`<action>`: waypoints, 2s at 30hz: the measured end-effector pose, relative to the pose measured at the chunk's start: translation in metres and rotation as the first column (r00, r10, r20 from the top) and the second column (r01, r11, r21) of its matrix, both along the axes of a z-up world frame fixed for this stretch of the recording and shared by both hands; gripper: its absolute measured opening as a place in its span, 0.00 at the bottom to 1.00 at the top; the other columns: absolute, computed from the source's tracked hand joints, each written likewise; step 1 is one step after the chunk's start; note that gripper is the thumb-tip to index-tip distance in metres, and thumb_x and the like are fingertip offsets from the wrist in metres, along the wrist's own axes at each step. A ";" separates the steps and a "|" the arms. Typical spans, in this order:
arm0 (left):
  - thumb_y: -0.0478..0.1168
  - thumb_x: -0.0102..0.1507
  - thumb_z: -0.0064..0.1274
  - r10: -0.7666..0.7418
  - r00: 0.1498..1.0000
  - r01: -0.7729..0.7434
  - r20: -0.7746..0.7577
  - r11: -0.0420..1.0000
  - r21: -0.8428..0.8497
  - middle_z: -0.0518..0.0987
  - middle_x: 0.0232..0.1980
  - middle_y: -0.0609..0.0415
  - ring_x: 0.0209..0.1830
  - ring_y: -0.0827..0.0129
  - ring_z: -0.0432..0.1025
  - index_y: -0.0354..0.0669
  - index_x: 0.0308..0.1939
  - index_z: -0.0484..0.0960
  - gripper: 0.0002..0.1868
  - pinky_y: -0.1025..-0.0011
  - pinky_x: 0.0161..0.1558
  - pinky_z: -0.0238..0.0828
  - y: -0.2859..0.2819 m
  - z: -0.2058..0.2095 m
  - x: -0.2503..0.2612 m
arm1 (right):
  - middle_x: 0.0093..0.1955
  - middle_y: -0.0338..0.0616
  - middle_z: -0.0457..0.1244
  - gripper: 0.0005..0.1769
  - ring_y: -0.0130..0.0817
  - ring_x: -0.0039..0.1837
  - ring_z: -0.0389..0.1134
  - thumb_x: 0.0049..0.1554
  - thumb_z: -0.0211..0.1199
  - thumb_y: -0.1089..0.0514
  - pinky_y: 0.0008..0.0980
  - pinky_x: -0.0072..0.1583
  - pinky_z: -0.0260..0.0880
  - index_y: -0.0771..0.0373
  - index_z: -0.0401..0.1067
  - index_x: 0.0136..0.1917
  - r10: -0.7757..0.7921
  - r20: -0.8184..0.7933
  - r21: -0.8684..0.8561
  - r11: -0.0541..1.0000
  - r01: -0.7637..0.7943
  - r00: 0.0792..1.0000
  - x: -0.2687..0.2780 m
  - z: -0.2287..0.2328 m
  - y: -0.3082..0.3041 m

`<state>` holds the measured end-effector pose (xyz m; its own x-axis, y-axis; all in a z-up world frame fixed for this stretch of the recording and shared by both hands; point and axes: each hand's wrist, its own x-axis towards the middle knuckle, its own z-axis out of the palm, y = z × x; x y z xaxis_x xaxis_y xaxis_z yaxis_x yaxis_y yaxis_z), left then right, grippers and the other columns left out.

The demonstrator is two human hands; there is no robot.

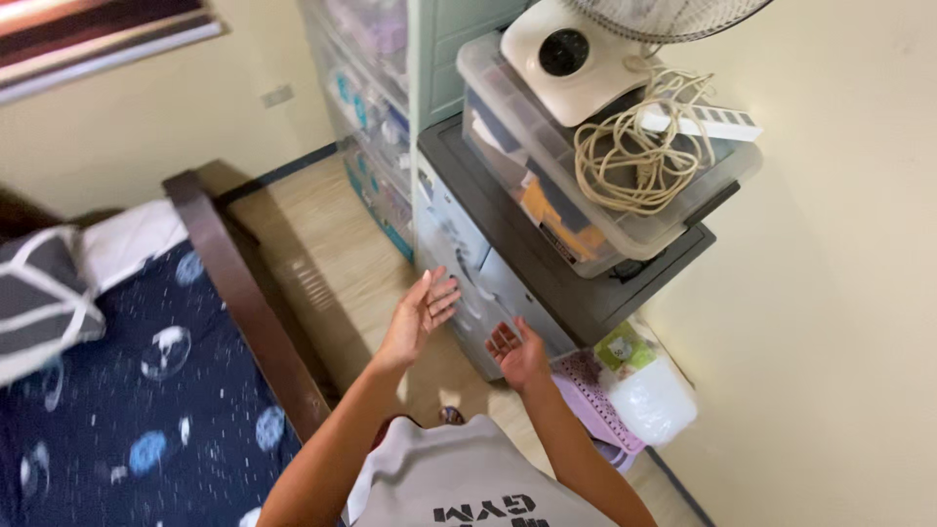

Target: The person opens a wooden wardrobe door, then opens a second wardrobe door and pulls out two drawers. They then move to a plastic drawer unit and open several drawers, followed by opening a transparent storage box. Finally, they pull a cord to raise window blinds.

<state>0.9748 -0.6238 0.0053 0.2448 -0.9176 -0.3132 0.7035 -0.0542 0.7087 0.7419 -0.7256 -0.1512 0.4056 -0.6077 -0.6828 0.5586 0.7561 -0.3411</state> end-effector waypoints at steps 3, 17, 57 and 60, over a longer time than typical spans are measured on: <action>0.64 0.67 0.42 -0.051 0.999 0.051 0.013 0.999 0.008 0.73 0.70 0.44 0.68 0.57 0.68 0.42 0.74 0.65 0.40 0.56 0.67 0.61 -0.031 -0.016 0.012 | 0.57 0.48 0.62 0.20 0.45 0.60 0.67 0.64 0.57 0.52 0.54 0.65 0.68 0.58 0.62 0.66 -0.180 0.000 0.133 0.975 0.178 0.984 0.009 -0.011 -0.004; 0.63 0.66 0.47 -0.392 0.897 0.427 -0.201 0.886 0.178 0.76 0.63 0.46 0.63 0.55 0.71 0.45 0.71 0.65 0.37 0.53 0.63 0.66 -0.126 -0.093 0.124 | 0.55 0.42 0.65 0.05 0.48 0.65 0.66 0.60 0.51 0.56 0.58 0.68 0.62 0.57 0.65 0.48 -0.723 -0.057 0.033 0.688 0.725 0.689 0.077 -0.043 -0.007; 0.94 0.58 0.30 -0.076 0.969 0.159 -0.233 0.919 0.360 0.59 0.32 0.52 0.31 0.61 0.53 0.38 0.42 0.62 0.56 0.51 0.45 0.69 -0.173 -0.194 0.164 | 0.72 0.58 0.52 0.47 0.57 0.67 0.64 0.59 0.58 0.44 0.66 0.74 0.59 0.54 0.37 0.81 -0.870 -0.049 -0.016 0.491 0.871 0.490 0.065 0.023 0.023; 0.87 0.54 0.28 -0.068 0.975 0.158 -0.211 0.882 0.444 0.73 0.35 0.52 0.37 0.62 0.69 0.37 0.47 0.75 0.55 0.53 0.49 0.73 -0.173 -0.196 0.168 | 0.75 0.56 0.53 0.46 0.56 0.72 0.62 0.58 0.54 0.41 0.63 0.75 0.50 0.51 0.35 0.81 -0.865 -0.070 -0.018 0.499 0.866 0.497 0.062 0.015 0.018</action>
